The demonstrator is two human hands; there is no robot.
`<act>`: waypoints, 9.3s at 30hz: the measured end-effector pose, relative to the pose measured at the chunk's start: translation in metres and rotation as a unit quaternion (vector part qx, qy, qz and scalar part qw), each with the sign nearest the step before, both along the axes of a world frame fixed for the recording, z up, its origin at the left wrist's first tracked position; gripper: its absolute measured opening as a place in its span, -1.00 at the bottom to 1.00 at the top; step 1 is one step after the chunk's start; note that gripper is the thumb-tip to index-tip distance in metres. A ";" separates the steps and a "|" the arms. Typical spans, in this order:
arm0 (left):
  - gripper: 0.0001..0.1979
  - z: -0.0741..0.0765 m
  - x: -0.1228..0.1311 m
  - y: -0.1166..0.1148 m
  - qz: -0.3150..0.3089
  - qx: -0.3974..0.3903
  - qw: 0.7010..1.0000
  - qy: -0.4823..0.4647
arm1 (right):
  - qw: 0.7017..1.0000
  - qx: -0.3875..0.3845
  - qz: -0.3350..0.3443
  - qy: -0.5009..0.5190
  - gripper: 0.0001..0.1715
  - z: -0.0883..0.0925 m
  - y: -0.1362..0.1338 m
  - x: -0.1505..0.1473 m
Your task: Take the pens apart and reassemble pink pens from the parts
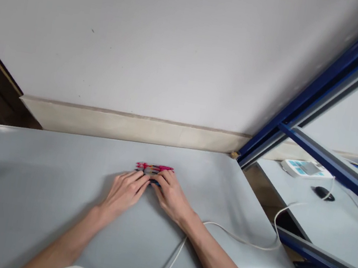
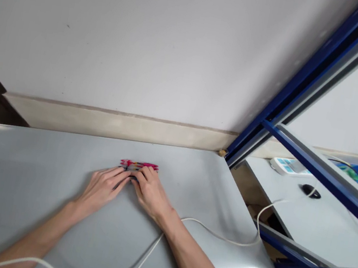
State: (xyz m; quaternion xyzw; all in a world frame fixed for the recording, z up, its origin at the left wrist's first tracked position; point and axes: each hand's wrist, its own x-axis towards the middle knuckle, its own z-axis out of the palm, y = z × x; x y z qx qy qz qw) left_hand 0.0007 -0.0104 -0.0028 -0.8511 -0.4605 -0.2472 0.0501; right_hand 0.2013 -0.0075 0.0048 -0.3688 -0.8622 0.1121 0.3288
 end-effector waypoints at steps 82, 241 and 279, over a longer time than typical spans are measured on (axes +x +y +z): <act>-0.81 -0.003 0.004 -0.006 -0.044 -0.076 0.983 -0.160 | 0.990 -0.058 -0.074 -0.102 -0.85 0.003 0.002 0.012; -0.75 0.003 0.008 0.005 0.034 -0.059 0.995 -0.076 | 0.935 -0.326 -0.127 -0.052 -0.81 0.048 -0.006 0.019; -0.72 0.019 -0.012 -0.011 0.101 -0.216 0.970 -0.055 | 0.984 -0.101 -0.139 -0.038 -0.95 0.013 0.010 0.014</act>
